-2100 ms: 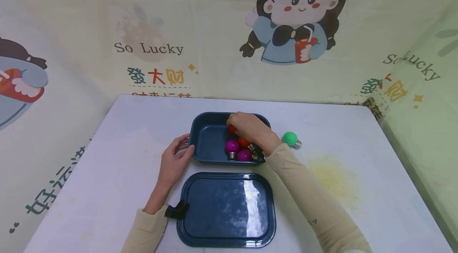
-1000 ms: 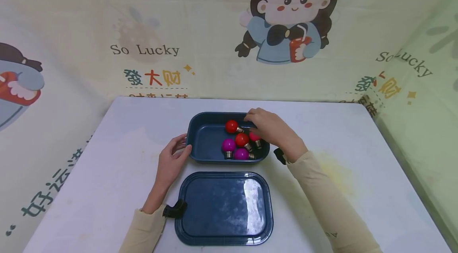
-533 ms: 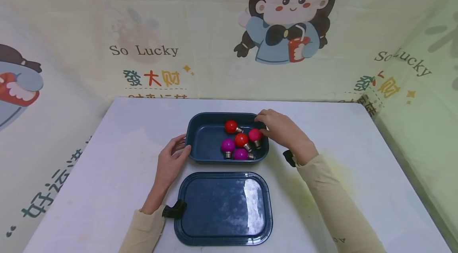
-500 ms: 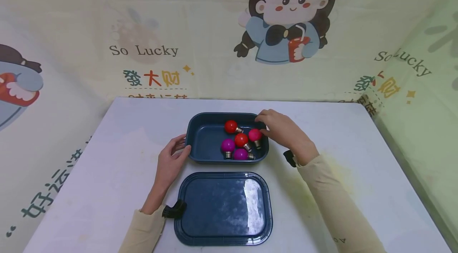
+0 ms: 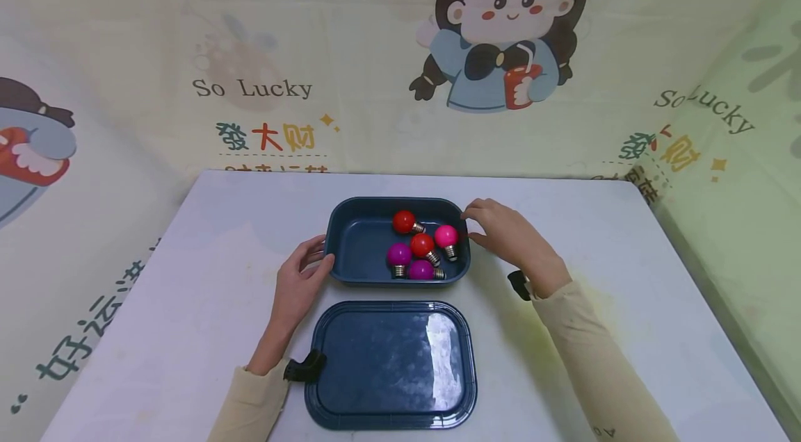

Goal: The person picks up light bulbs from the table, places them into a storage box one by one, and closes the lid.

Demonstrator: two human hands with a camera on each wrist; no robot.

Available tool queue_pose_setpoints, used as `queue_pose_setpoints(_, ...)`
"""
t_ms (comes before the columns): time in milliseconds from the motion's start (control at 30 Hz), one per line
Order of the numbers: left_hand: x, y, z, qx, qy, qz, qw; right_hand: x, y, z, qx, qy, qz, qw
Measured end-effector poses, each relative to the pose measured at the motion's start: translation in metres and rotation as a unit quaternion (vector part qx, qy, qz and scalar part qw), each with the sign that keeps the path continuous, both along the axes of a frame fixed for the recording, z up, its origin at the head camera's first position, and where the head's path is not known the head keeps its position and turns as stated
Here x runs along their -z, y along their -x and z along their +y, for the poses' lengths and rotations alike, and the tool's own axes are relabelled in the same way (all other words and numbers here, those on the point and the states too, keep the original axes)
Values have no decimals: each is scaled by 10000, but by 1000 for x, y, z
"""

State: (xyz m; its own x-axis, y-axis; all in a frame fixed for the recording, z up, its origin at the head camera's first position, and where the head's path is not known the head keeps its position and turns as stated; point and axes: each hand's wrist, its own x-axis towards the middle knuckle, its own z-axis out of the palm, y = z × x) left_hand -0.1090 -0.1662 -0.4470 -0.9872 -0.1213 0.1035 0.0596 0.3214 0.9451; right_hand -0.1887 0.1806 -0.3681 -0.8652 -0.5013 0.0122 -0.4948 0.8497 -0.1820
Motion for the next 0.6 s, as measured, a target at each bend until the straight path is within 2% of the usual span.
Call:
queue_pose_setpoints(67,6,2,-2,-8,15,47,10000,2,0,2,73,-17,-39,10000)
queue_pose_setpoints(167,10,2,-3,-11,51,164,9999,4,0,7,150,-18,-97,9998)
queue_pose_setpoints(333,11,2,-2,-38,81,301,9995,8,-2,15,164,18,-131,9998)
queue_pose_setpoints(600,11,2,-3,-8,21,268,9996,16,-3,29,54,127,-106,9998)
